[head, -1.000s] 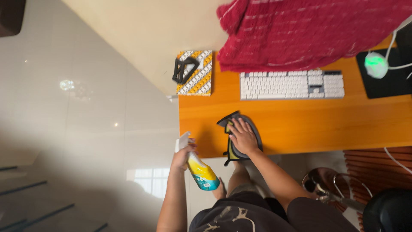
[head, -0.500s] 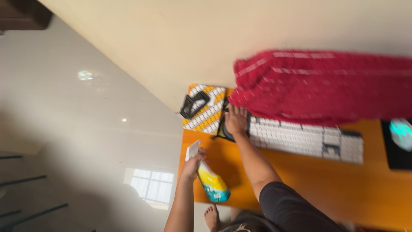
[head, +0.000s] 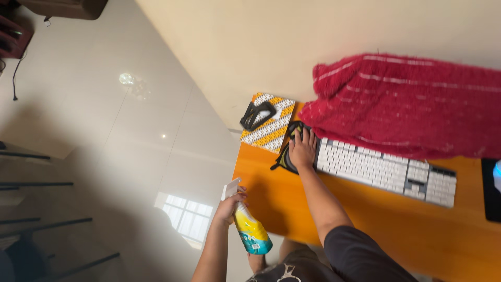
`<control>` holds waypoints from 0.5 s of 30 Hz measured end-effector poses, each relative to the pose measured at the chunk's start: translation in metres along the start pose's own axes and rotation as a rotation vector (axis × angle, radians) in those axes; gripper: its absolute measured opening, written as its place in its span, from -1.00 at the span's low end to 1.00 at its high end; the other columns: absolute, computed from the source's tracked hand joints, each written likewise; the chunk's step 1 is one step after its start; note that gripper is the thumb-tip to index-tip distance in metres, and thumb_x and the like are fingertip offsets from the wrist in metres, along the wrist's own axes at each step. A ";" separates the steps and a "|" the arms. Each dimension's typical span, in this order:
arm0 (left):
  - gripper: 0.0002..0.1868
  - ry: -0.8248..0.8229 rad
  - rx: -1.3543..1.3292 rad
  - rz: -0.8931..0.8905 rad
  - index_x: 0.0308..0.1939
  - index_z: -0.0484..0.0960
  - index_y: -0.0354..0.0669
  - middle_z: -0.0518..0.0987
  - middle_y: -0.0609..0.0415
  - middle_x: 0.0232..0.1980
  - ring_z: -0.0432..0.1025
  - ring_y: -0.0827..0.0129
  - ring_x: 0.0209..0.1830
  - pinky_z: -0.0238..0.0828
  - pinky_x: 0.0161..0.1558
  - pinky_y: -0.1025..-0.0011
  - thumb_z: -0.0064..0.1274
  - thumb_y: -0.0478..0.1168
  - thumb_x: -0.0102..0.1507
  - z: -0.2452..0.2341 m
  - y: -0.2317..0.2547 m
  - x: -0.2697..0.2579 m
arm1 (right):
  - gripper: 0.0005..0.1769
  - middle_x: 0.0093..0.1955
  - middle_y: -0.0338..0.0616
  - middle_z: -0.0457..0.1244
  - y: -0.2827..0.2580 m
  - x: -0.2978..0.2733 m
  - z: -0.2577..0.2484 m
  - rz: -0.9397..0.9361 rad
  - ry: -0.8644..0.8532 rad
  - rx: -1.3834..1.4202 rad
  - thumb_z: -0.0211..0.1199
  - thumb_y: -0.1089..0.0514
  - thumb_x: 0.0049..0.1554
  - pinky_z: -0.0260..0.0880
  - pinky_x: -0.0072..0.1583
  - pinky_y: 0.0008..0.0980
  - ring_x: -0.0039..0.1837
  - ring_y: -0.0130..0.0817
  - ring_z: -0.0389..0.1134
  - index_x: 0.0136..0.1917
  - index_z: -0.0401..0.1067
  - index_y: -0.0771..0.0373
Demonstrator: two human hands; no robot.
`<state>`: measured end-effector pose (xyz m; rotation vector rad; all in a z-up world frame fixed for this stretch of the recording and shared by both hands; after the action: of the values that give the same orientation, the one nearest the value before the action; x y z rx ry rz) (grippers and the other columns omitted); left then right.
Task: The person cleans a marble countertop and a wooden desk using a spray cleaner and a yellow cloth. They wipe the surfaces, briefly handle a glass jar and cutlery, then move to the desk to wipe around a keyboard and mouse, and finally clean a chair seat.
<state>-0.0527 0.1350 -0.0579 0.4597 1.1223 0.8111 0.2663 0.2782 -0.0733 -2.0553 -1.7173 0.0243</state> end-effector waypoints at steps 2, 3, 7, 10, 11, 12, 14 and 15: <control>-0.55 0.027 0.036 0.019 0.04 0.52 -0.24 0.49 -0.07 -0.10 0.47 0.18 -0.11 0.58 -0.11 0.21 0.05 -0.38 0.04 -0.015 0.000 -0.024 | -0.41 0.58 0.06 0.03 -0.017 -0.045 -0.008 0.026 -0.057 0.021 0.10 -0.06 0.25 -0.21 0.58 0.11 0.65 0.17 -0.14 0.50 0.28 0.10; -0.55 0.041 0.042 0.048 0.05 0.52 -0.24 0.49 -0.06 -0.10 0.46 0.19 -0.11 0.58 -0.11 0.21 0.05 -0.37 0.04 -0.024 0.001 -0.036 | -0.41 0.58 0.07 0.03 -0.028 -0.066 -0.014 0.033 -0.047 0.008 0.11 -0.06 0.24 -0.20 0.57 0.13 0.64 0.19 -0.14 0.49 0.28 0.12; -0.54 0.082 0.074 0.134 0.07 0.51 -0.23 0.49 -0.04 -0.09 0.45 0.18 -0.12 0.56 -0.11 0.22 0.05 -0.37 0.05 -0.064 0.010 -0.080 | -0.37 0.58 0.12 0.01 -0.094 -0.138 -0.019 0.037 -0.137 -0.102 0.15 -0.10 0.20 -0.19 0.50 0.26 0.61 0.27 -0.17 0.48 0.28 0.16; -0.61 0.024 0.122 0.175 0.00 0.47 -0.35 0.49 0.03 0.01 0.44 0.12 -0.15 0.53 -0.14 0.19 0.05 -0.39 0.07 -0.070 0.014 -0.093 | -0.25 0.60 0.08 0.00 -0.154 -0.183 -0.013 -0.086 -0.313 -0.033 0.22 -0.22 0.11 -0.17 0.58 0.22 0.66 0.21 -0.15 0.46 0.28 0.14; -0.64 -0.011 0.140 0.190 -0.03 0.46 -0.40 0.49 0.07 0.05 0.44 0.09 -0.16 0.52 -0.15 0.17 0.05 -0.40 0.08 -0.065 0.014 -0.093 | -0.28 0.58 0.10 0.01 -0.171 -0.197 -0.016 -0.250 -0.334 -0.061 0.24 -0.19 0.11 -0.16 0.53 0.24 0.63 0.24 -0.13 0.46 0.28 0.12; -0.61 -0.017 0.150 0.175 0.01 0.47 -0.34 0.48 0.03 0.01 0.44 0.13 -0.14 0.53 -0.14 0.18 0.04 -0.40 0.08 -0.059 0.011 -0.090 | -0.30 0.55 0.11 0.03 -0.181 -0.208 -0.018 -0.410 -0.351 -0.097 0.25 -0.17 0.11 -0.14 0.47 0.26 0.59 0.26 -0.11 0.45 0.28 0.09; -0.53 -0.032 0.170 0.145 0.10 0.50 -0.20 0.47 -0.04 -0.07 0.44 0.20 -0.10 0.56 -0.13 0.18 0.01 -0.40 0.08 -0.044 0.003 -0.086 | -0.35 0.55 0.02 0.09 -0.163 -0.221 -0.042 -0.447 -0.263 0.076 0.27 -0.17 0.09 -0.10 0.46 0.23 0.58 0.17 -0.04 0.42 0.33 0.00; -0.54 -0.071 0.168 0.146 0.09 0.50 -0.22 0.47 -0.03 -0.05 0.44 0.19 -0.10 0.55 -0.13 0.18 0.01 -0.40 0.07 -0.030 -0.002 -0.085 | -0.37 0.54 -0.02 0.11 -0.145 -0.226 -0.058 -0.467 -0.214 0.158 0.28 -0.17 0.08 -0.07 0.46 0.21 0.58 0.13 0.00 0.40 0.35 -0.05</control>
<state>-0.0968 0.0663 -0.0189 0.7119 1.1049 0.8240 0.0989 0.0639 -0.0314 -1.5449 -2.2103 0.2312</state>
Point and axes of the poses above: each hand's wrist, its own x-axis towards the middle knuckle, its own z-axis out of the palm, y = z × x, the point moved 7 cm from there along x, towards the middle knuckle
